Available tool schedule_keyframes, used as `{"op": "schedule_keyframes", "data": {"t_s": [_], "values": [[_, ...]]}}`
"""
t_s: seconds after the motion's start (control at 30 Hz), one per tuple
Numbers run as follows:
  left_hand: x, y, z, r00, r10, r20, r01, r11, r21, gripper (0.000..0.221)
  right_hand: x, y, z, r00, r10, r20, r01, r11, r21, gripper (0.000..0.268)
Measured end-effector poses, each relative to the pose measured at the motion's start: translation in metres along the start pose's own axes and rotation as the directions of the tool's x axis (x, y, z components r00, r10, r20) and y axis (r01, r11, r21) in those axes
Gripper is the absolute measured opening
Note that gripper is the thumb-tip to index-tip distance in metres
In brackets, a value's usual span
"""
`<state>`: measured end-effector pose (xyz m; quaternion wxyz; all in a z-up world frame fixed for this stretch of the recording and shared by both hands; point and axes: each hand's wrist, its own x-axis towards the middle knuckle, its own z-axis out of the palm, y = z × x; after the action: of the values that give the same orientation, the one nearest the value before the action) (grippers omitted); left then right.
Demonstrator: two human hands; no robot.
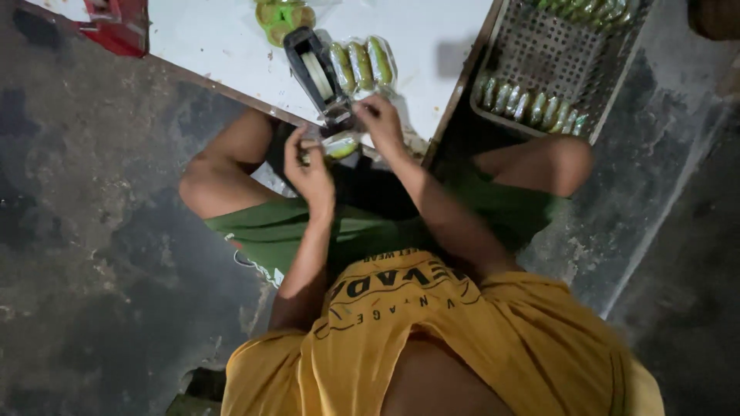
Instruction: The person packages green cakes into plastic bags, seals them using a tape dispenser, and then places the finished packages into a plastic crate.
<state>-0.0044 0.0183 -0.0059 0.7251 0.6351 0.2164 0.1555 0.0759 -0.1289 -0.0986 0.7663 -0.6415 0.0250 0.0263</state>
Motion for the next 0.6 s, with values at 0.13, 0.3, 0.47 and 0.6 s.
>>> {"op": "schedule_keyframes", "data": {"t_s": [0.13,0.3,0.47,0.6], "values": [[0.014,0.008,-0.014,0.98,0.168,-0.106,-0.158,0.982,0.1,0.029,0.03,0.016,0.012,0.989,0.123,0.076,-0.061,0.831,-0.553,0.026],[0.022,0.007,-0.021,0.967,0.24,-0.089,-0.221,0.959,0.176,0.028,0.029,0.043,0.003,0.967,0.185,0.173,-0.082,0.875,-0.477,0.028],[0.024,-0.001,-0.026,0.965,0.192,-0.176,-0.172,0.977,0.124,0.03,0.008,0.058,-0.028,0.959,0.197,0.204,-0.002,0.724,-0.69,0.033],[0.031,0.006,-0.011,0.954,0.258,-0.15,-0.241,0.963,0.123,0.028,-0.005,-0.046,0.0,0.949,0.257,0.182,-0.102,0.798,-0.593,0.028]]}}
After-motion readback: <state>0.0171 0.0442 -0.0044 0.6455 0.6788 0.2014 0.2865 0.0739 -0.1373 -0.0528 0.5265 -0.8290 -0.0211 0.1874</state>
